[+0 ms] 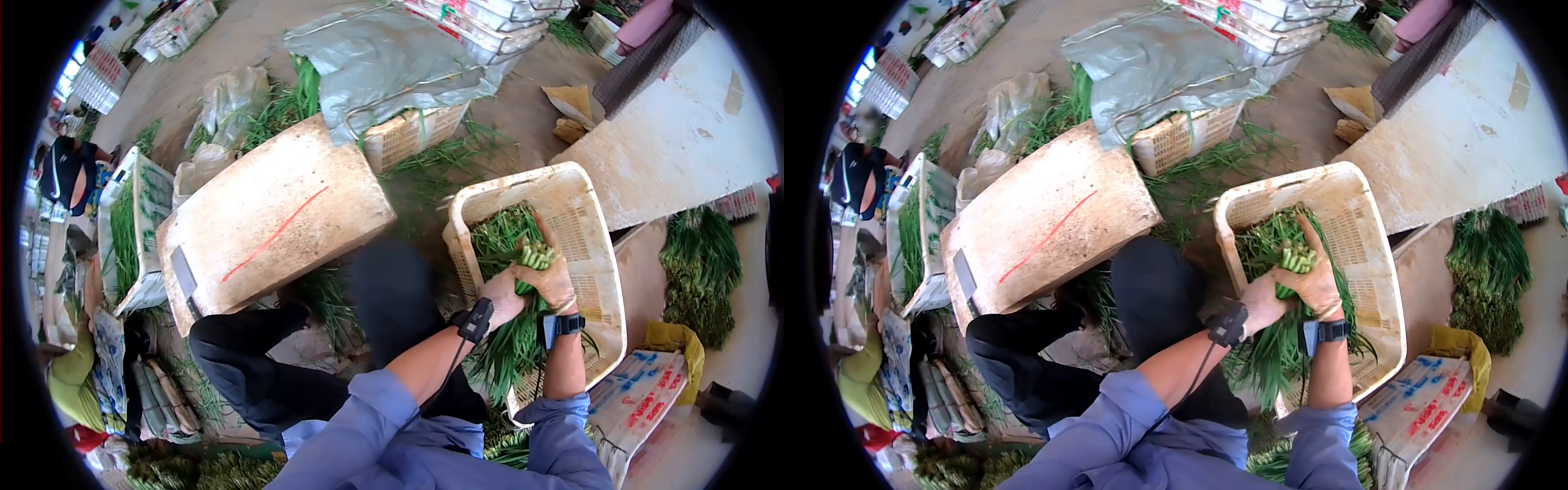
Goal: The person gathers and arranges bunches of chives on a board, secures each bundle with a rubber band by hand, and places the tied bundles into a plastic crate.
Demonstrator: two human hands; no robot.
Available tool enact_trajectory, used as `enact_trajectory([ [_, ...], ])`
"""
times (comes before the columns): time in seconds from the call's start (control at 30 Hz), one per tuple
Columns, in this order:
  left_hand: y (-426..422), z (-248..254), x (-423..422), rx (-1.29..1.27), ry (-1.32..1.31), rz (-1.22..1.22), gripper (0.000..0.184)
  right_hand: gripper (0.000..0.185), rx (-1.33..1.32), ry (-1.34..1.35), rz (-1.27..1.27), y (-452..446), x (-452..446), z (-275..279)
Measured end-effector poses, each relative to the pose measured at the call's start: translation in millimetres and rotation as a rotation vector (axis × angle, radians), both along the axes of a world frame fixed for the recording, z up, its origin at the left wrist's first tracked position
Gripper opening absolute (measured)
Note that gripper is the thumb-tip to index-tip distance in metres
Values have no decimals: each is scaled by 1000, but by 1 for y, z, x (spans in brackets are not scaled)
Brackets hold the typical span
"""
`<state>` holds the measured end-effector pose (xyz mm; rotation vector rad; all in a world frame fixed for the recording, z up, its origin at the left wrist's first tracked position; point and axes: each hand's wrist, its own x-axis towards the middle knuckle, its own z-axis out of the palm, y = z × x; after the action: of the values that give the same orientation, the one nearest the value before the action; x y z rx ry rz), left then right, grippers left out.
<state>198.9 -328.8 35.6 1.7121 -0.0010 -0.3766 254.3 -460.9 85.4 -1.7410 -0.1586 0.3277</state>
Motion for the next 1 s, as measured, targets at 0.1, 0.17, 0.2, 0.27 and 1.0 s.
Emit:
enact_trajectory([
  [0.1, 1, 10, -4, 90, 53, -64, 66, 98, 17, 9, -124, 3, -14, 5],
  [0.17, 2, 19, -9, 81, -38, -56, 67, 93, 89, 4, -178, -2, -22, 0],
  [0.2, 5, 27, -10, -6, -114, -69, 70, 91, 111, 10, -201, -6, -25, 0],
  [0.27, -5, 8, -14, -154, -184, -67, 76, 89, 124, -34, -256, -19, -26, -1],
  [1.0, 304, -8, -47, 512, -857, 523, 65, 72, 174, -598, -494, -81, 34, 95],
])
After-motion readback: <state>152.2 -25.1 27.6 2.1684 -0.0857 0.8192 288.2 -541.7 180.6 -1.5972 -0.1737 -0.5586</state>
